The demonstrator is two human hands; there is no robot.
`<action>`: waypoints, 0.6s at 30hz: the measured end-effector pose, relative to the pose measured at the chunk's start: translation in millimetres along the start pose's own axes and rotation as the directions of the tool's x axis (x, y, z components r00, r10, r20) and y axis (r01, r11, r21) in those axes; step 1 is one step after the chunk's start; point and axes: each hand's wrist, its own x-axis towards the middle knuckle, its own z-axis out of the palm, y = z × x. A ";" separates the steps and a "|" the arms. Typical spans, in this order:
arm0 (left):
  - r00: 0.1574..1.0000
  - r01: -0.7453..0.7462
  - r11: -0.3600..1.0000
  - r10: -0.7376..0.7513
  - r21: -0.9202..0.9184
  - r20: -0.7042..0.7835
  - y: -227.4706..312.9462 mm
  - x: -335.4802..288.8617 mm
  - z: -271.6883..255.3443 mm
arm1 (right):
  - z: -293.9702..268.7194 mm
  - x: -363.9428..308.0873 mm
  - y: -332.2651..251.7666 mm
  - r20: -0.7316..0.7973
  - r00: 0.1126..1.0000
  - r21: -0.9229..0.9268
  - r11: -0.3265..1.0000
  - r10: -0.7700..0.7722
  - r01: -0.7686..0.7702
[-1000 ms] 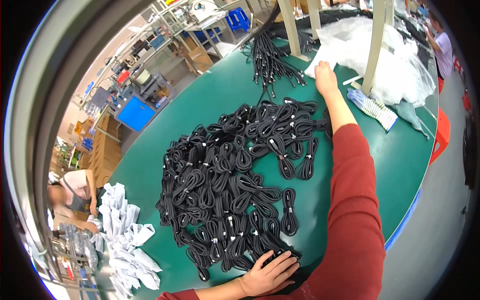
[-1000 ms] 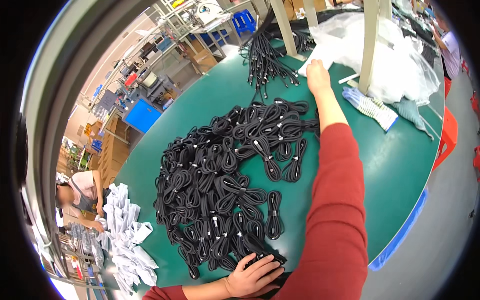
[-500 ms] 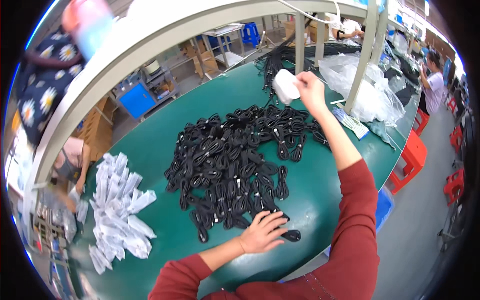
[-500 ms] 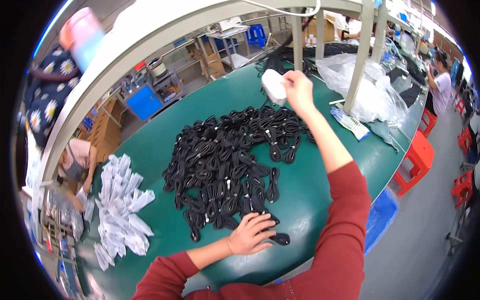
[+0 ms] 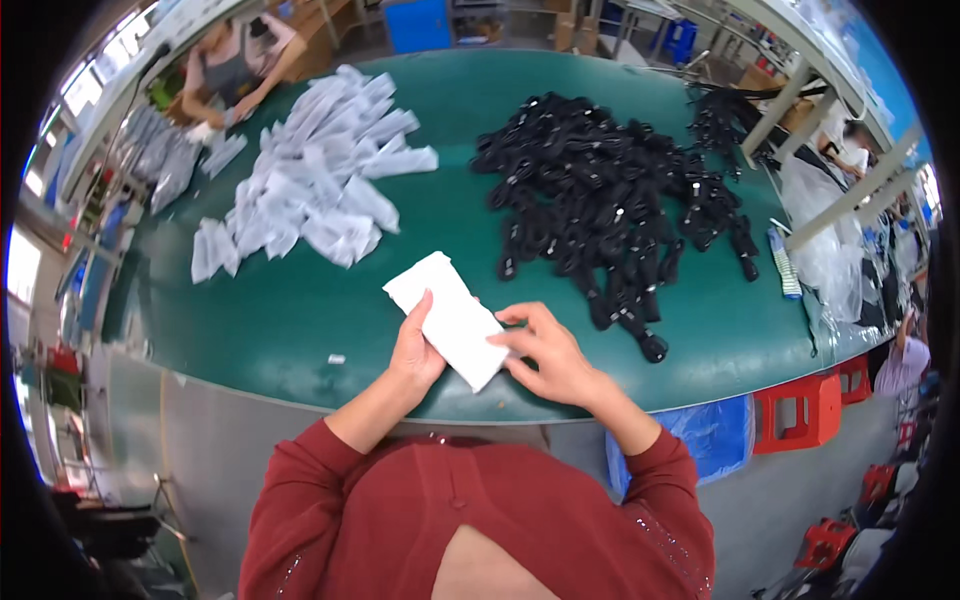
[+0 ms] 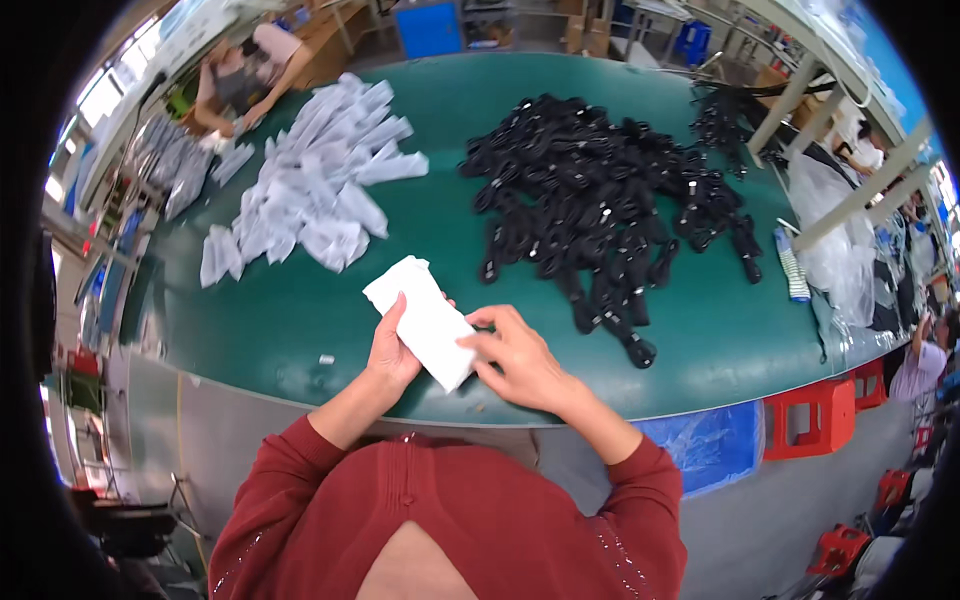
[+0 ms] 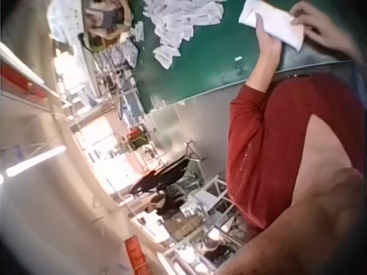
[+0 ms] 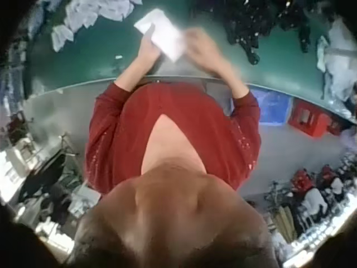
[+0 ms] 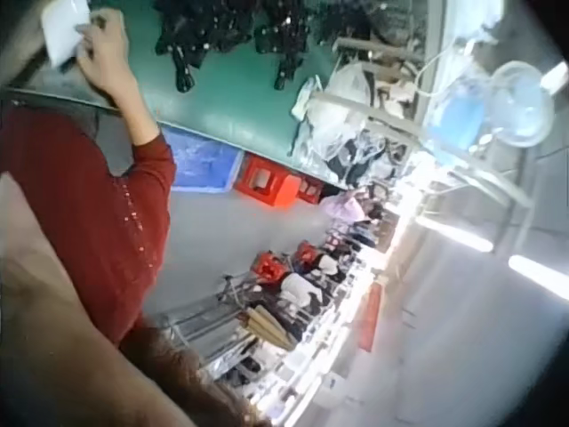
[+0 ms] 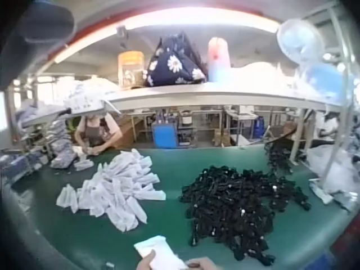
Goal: The person repeatedly picks up black cables from a pile on a green table and places them into small white paper bags. The person handles the items one at a time, folding the cables and inserting them into the packaging material.
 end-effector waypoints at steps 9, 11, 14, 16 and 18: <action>0.905 -0.424 0.876 0.419 0.229 0.073 37.7 -52.0 -60.3 | 113.7 14.9 -47.7 -0.004 0.881 0.110 0.876 0.473 -0.469; 0.888 -0.460 0.869 0.448 0.184 0.106 41.2 -58.3 -69.7 | 118.1 18.2 -56.2 0.041 0.865 0.148 0.854 0.499 -0.500; 0.832 -0.546 0.803 0.485 0.240 0.270 50.0 -65.7 -87.0 | 133.9 16.9 -48.0 0.232 0.737 0.506 0.568 0.635 -0.649; 0.816 -0.554 0.790 0.451 0.263 0.362 54.1 -72.2 -88.7 | 143.2 16.4 -46.3 0.337 0.718 0.660 0.391 0.610 -0.641; 0.729 -0.671 0.673 0.518 0.313 0.448 59.7 -76.9 -79.7 | 151.5 19.3 -51.6 0.223 0.782 0.692 0.471 0.582 -0.548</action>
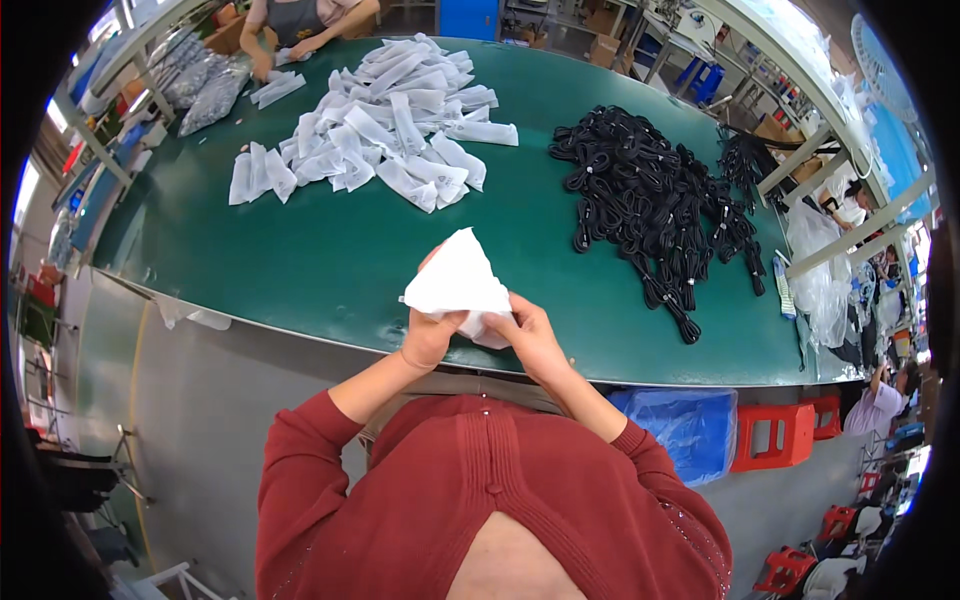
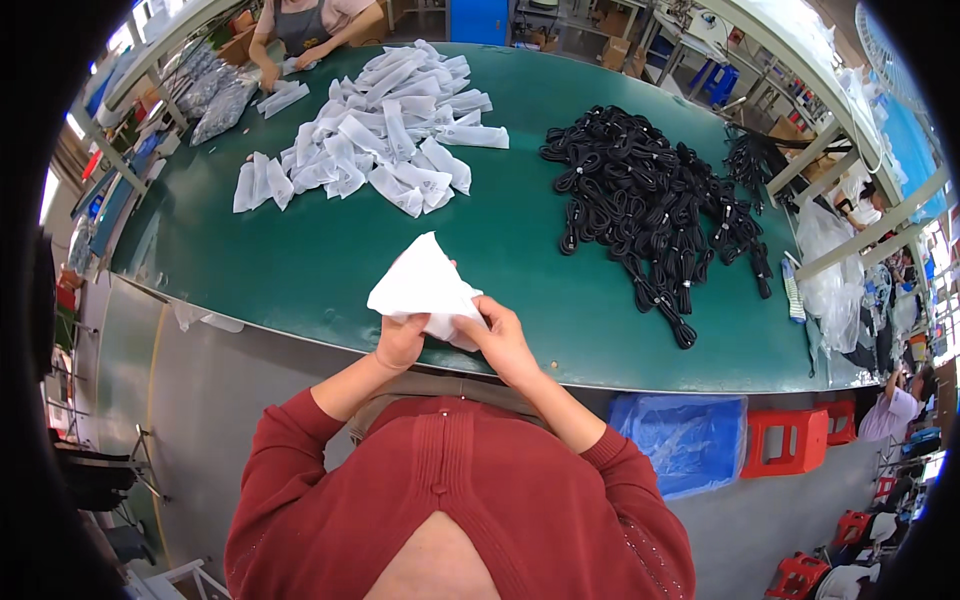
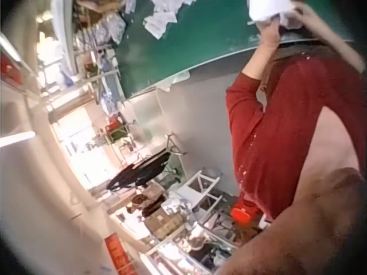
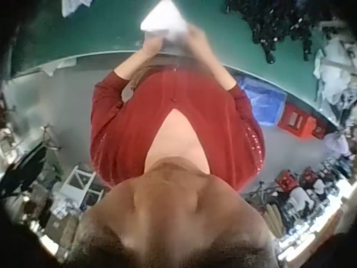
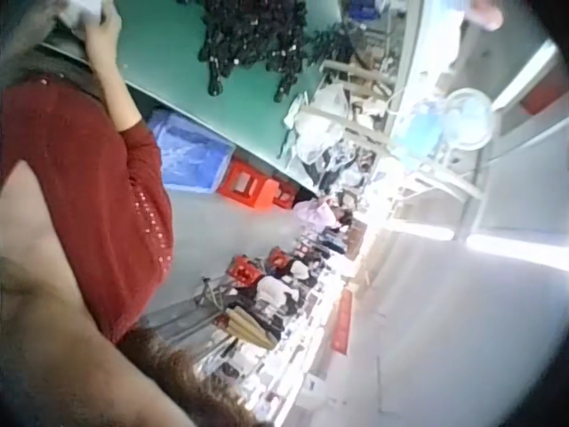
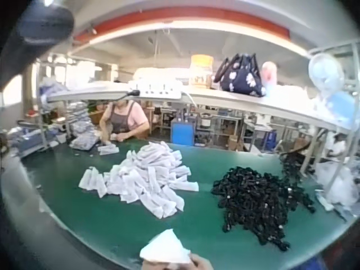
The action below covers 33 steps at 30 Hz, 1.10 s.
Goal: The person repeatedly picks up black cables from a pile on a green table and places them into small white paper bags. The person handles the items one at a time, folding the cables and inserting them into the packaging material.
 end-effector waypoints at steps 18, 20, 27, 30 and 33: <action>0.890 0.144 0.966 -0.222 0.215 0.398 61.3 -9.9 -20.2 | 8.6 -7.0 -27.5 0.151 0.967 0.023 0.977 0.206 -0.212; 0.857 0.429 0.902 -0.425 0.055 0.293 68.7 -9.4 -23.5 | 8.1 0.9 -30.7 0.132 0.987 -0.317 0.947 0.093 -0.047; 0.792 0.540 0.793 -0.592 0.282 0.151 54.8 -21.9 -10.4 | 25.8 4.8 -34.1 0.215 0.971 -0.226 0.973 0.104 -0.053; 0.824 0.486 0.811 -0.550 0.325 0.139 50.8 -24.2 -6.8 | 28.3 6.7 -37.0 0.304 0.944 -0.349 0.937 0.129 -0.016; 0.840 0.425 0.806 -0.521 0.412 0.153 56.9 -25.6 -3.8 | 40.6 0.4 -50.9 0.363 0.928 -0.695 0.687 0.080 0.213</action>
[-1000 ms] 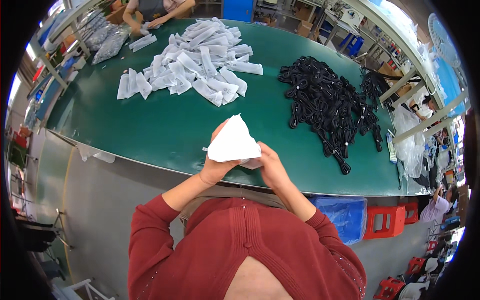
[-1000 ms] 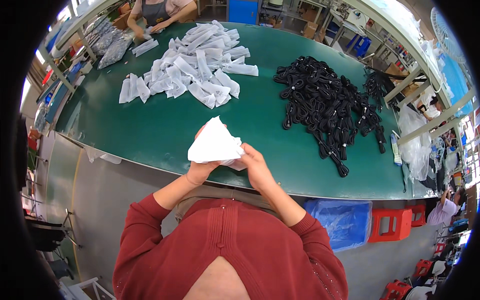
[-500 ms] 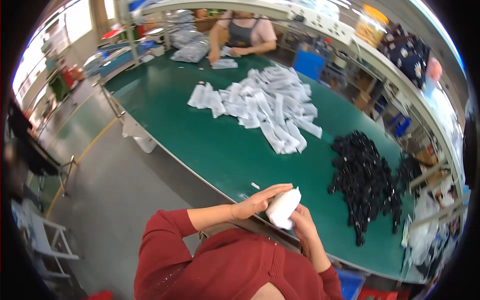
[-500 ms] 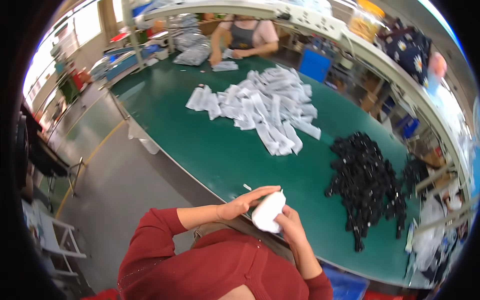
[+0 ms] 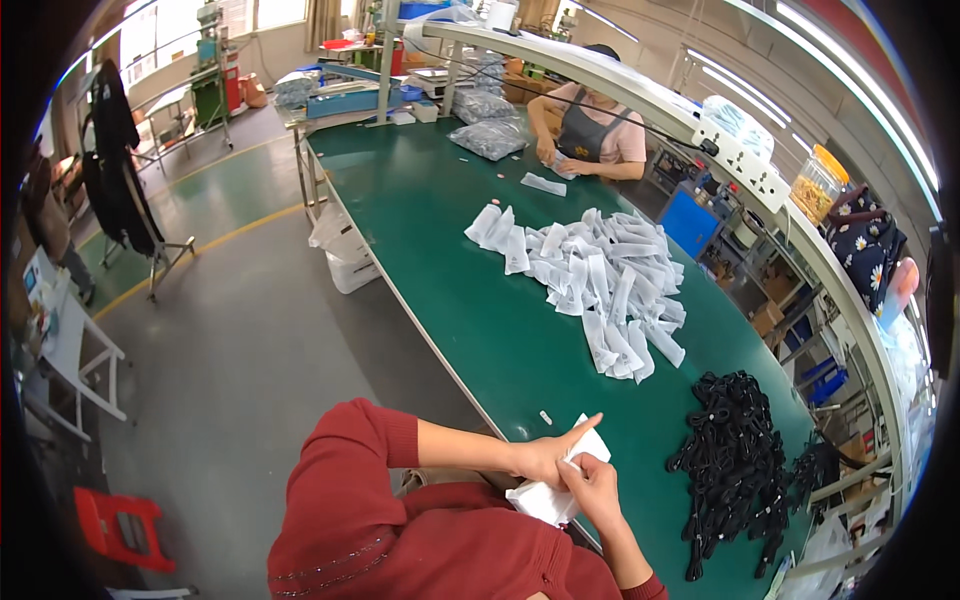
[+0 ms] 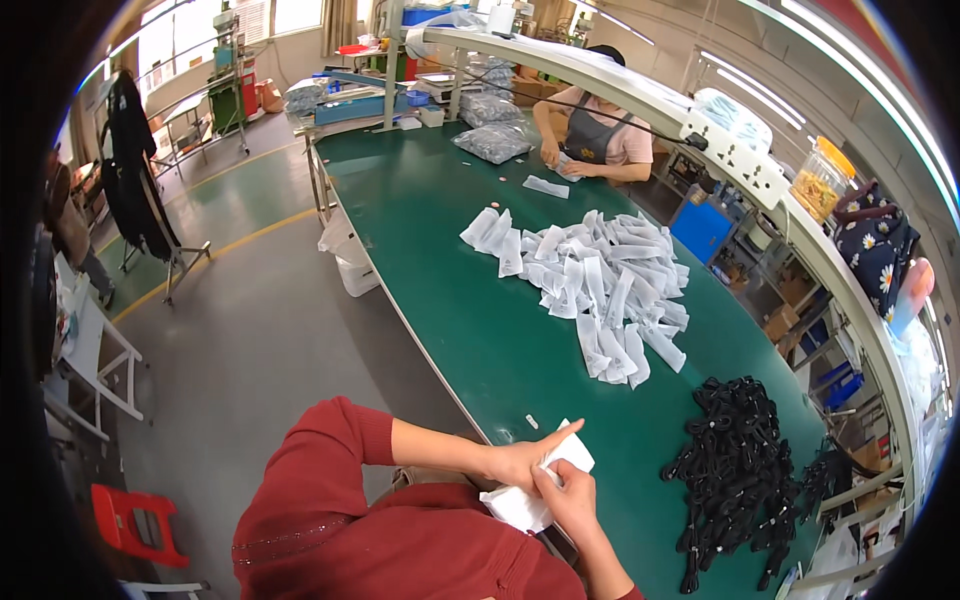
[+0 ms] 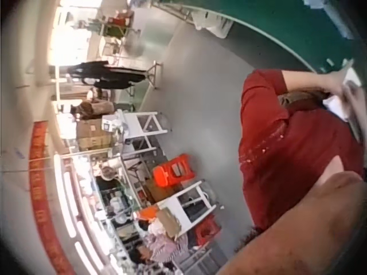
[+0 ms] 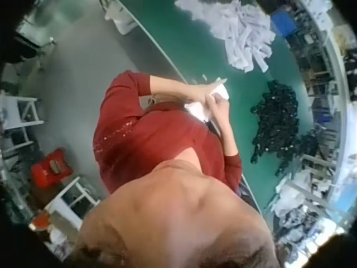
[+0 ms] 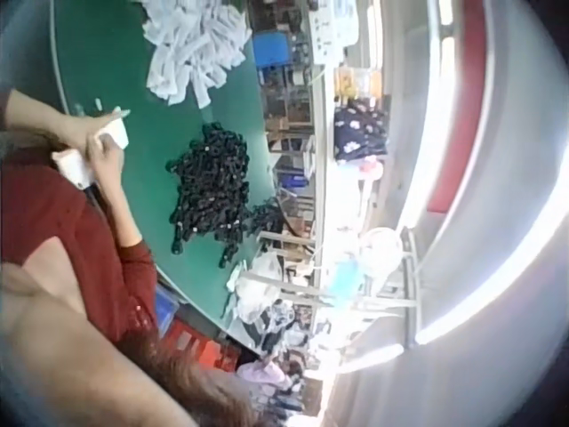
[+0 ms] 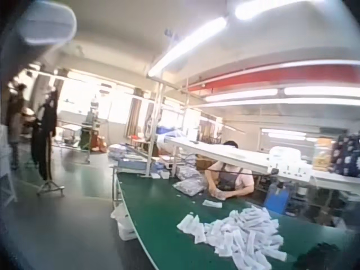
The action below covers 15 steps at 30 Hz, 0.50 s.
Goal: The person repeatedly picks up black cables from a pile on a green table and places them into small white paper bags. The person handles the items one at a time, folding the cables and inserting them into the packaging material.
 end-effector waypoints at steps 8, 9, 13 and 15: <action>0.964 -0.266 0.896 0.246 0.356 0.101 12.9 -3.2 -17.8 | -12.1 -3.9 -33.3 0.047 0.940 -0.416 0.849 -0.338 0.326; 0.968 -0.249 0.901 0.237 0.354 0.078 26.0 -8.4 -18.3 | -14.2 -2.5 -37.3 0.036 0.941 -0.374 0.869 -0.336 0.324; 0.937 -0.341 0.904 0.348 0.258 0.021 4.0 -8.8 -16.3 | -10.0 -3.1 -37.6 -0.011 0.966 -0.130 0.958 -0.260 0.256; 0.935 -0.346 0.908 0.354 0.236 0.009 -3.3 -12.7 -16.3 | -3.2 -3.5 -28.2 -0.011 0.982 0.067 0.980 -0.188 0.188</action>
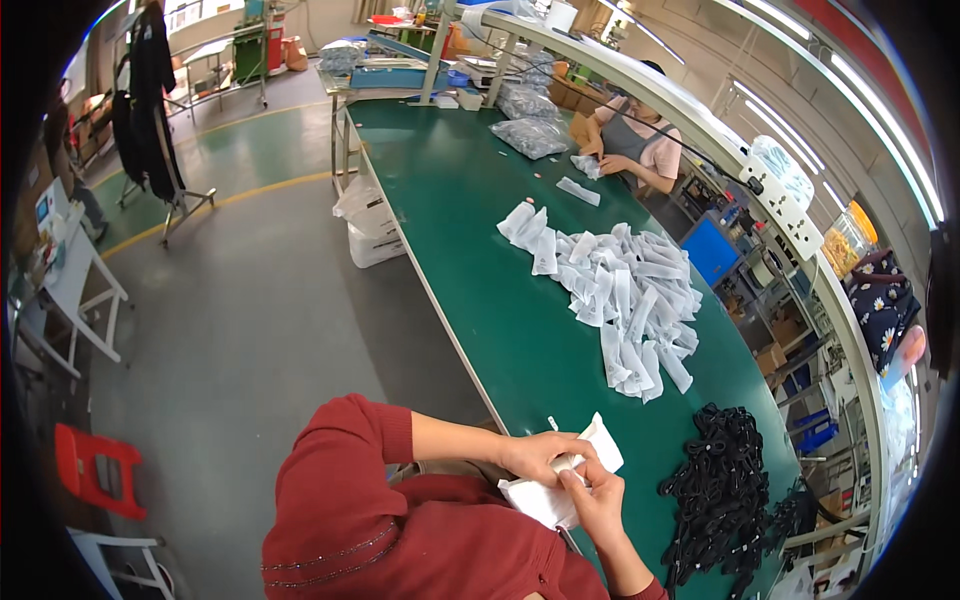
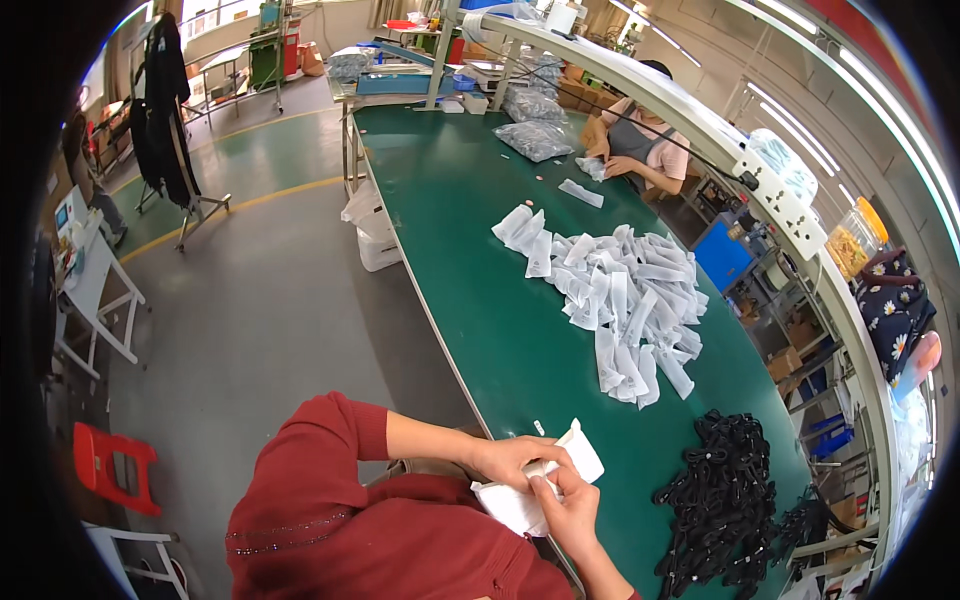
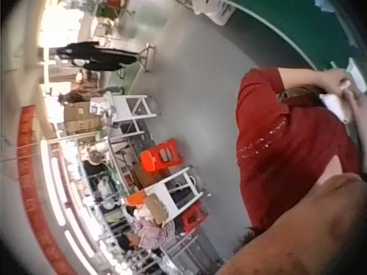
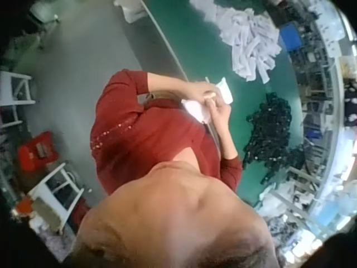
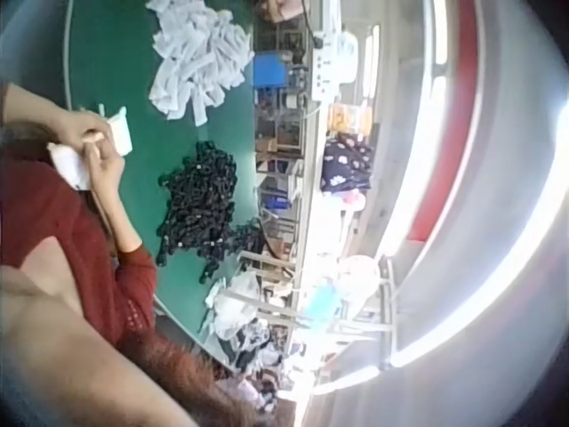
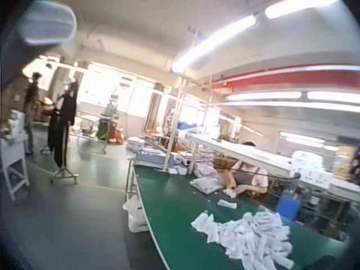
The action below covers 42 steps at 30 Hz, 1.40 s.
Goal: The person repeatedly picks up black cables from a pile on a green table and places them into small white paper bags. The person handles the items one at a time, folding the cables and inserting them into the packaging material.
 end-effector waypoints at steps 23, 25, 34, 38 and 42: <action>0.971 0.221 0.941 -0.236 0.257 0.030 38.0 1.1 -3.0 | -15.4 3.7 -33.5 0.176 0.974 -0.264 0.960 0.142 -0.092; 0.998 0.066 0.978 -0.062 0.196 -0.027 38.0 0.7 -4.4 | -10.1 -5.5 -19.8 0.058 0.997 -0.065 0.997 0.041 -0.037; 0.951 -0.166 0.975 0.118 -0.149 -0.287 -3.0 1.0 15.2 | 3.5 -12.7 1.2 -0.121 0.988 0.368 0.920 -0.097 0.136; 0.935 -0.092 0.714 -0.177 -0.694 -0.306 -17.2 -10.5 20.4 | -6.5 -21.3 4.6 -0.021 0.991 0.857 0.513 0.134 -0.051; 0.898 -0.032 0.709 -0.289 -0.704 -0.331 -31.3 -3.1 19.9 | -7.0 -9.5 28.6 -0.231 0.973 0.884 0.418 0.005 0.208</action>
